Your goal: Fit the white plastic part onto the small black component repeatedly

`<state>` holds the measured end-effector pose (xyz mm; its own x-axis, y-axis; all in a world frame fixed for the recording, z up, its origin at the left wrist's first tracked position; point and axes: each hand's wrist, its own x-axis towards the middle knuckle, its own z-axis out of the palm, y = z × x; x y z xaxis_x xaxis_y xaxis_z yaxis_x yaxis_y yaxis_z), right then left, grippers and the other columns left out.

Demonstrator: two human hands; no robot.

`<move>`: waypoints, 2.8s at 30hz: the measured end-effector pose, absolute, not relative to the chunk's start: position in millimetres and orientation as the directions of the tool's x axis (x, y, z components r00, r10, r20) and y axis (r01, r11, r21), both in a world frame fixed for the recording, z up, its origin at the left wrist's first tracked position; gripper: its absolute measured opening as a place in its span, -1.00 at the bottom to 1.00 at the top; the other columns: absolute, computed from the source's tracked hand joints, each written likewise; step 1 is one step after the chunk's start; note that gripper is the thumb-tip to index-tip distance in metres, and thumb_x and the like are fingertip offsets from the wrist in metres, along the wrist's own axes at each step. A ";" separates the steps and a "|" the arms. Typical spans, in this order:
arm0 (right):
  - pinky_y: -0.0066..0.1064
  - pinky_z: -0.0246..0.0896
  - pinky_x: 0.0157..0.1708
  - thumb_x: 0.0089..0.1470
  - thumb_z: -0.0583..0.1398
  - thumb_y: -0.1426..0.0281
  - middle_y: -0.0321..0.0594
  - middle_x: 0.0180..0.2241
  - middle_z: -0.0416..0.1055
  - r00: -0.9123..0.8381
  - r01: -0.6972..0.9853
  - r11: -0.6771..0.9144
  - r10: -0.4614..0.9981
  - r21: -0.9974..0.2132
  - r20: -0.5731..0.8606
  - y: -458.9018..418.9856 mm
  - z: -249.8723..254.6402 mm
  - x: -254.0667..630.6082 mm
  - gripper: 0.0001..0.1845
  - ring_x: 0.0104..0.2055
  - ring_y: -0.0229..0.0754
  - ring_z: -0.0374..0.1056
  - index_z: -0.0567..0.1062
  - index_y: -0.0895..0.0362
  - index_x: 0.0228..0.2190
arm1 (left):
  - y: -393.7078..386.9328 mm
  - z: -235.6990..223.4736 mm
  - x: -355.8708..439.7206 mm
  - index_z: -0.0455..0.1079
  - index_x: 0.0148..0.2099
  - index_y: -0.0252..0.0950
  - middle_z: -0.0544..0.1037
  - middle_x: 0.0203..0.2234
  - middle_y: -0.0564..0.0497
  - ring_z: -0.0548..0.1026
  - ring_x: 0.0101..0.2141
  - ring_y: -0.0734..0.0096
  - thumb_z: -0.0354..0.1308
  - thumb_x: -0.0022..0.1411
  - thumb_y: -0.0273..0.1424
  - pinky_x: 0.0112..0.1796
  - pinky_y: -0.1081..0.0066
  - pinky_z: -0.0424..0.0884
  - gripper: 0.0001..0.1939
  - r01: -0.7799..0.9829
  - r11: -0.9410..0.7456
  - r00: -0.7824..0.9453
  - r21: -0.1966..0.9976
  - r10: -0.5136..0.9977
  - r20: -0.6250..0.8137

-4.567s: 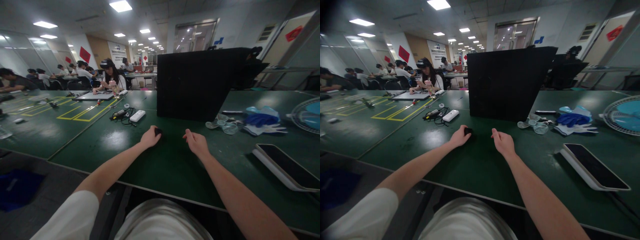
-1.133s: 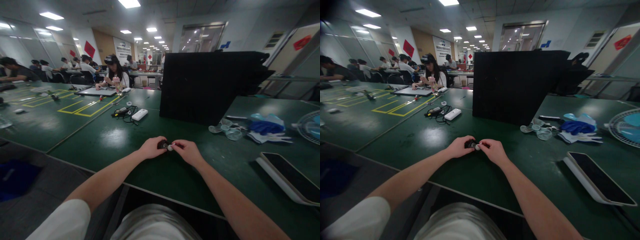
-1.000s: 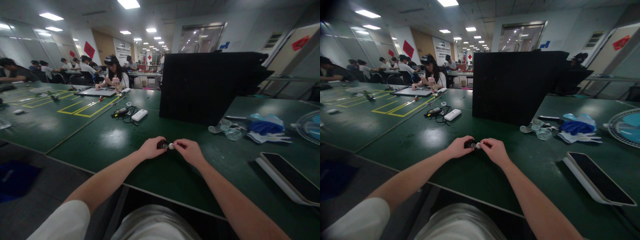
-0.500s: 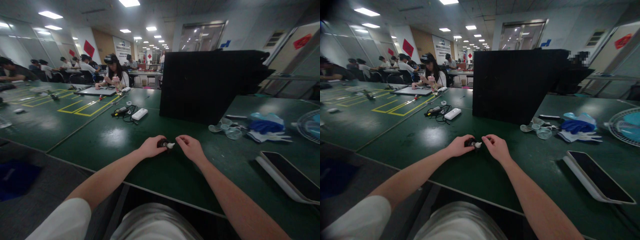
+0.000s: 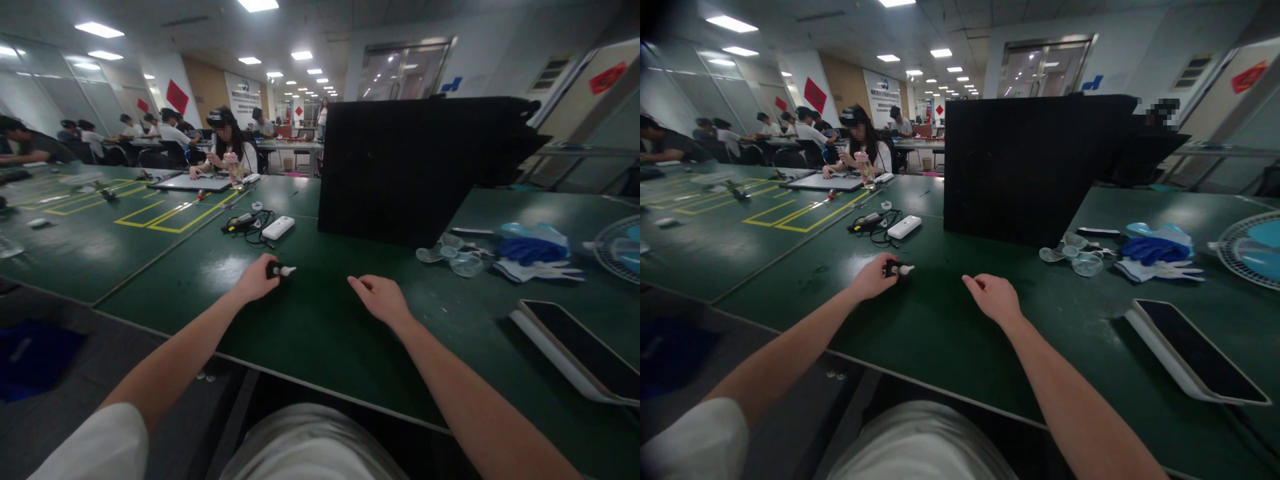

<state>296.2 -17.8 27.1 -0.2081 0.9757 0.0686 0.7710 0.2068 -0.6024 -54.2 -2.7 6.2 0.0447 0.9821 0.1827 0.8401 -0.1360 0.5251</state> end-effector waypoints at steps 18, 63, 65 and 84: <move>-0.29 0.29 -0.49 0.19 0.14 -0.02 -0.22 -0.40 0.56 -0.262 0.786 0.270 0.960 -0.557 0.096 -11.4 17.5 297.8 -0.58 -0.43 -0.12 0.43 0.63 0.00 -0.28 | -18.2 4.0 -152.7 0.34 0.16 -0.19 0.50 0.05 -0.15 0.51 -0.04 0.09 0.22 0.14 -0.35 0.00 0.14 0.42 -0.49 0.819 0.186 -0.452 0.543 0.792 0.410; -0.06 0.28 -0.04 0.23 0.19 0.26 -0.16 -0.15 0.56 -0.382 0.781 0.509 0.848 -0.361 0.367 -24.2 23.2 271.2 -0.76 -0.13 -0.01 0.45 0.55 0.04 -0.10 | 6.0 4.6 43.6 0.36 0.17 -0.12 0.57 -0.06 -0.03 0.54 -0.08 0.19 0.25 0.18 -0.37 -0.01 0.22 0.45 -0.51 0.715 -0.424 0.251 0.556 0.898 0.361; -0.09 0.32 -0.08 0.26 0.17 0.24 -0.15 -0.11 0.56 -0.331 0.752 0.525 0.824 -0.399 0.460 -26.1 28.1 275.9 -0.75 -0.09 -0.01 0.44 0.54 0.04 -0.11 | 3.9 3.2 47.3 0.36 0.16 -0.13 0.59 -0.09 -0.01 0.56 -0.14 0.23 0.26 0.16 -0.37 -0.07 0.26 0.48 -0.50 0.677 -0.424 0.282 0.602 0.904 0.321; -0.12 0.30 0.00 0.21 0.19 0.23 -0.12 -0.07 0.51 -0.490 0.734 0.639 0.733 -0.230 0.472 -21.4 44.9 302.9 -0.77 0.00 0.00 0.38 0.63 0.04 -0.26 | 0.2 1.2 56.1 0.39 0.16 -0.19 0.60 -0.20 -0.01 0.56 -0.25 0.34 0.32 0.11 -0.29 -0.18 0.34 0.48 -0.45 0.508 -0.438 0.438 0.742 0.873 0.216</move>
<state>302.9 -21.4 44.9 -0.4902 0.7330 0.4715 0.7340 0.6390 -0.2303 56.1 0.2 1.2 0.4377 0.8728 0.2157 0.5081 -0.4381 0.7416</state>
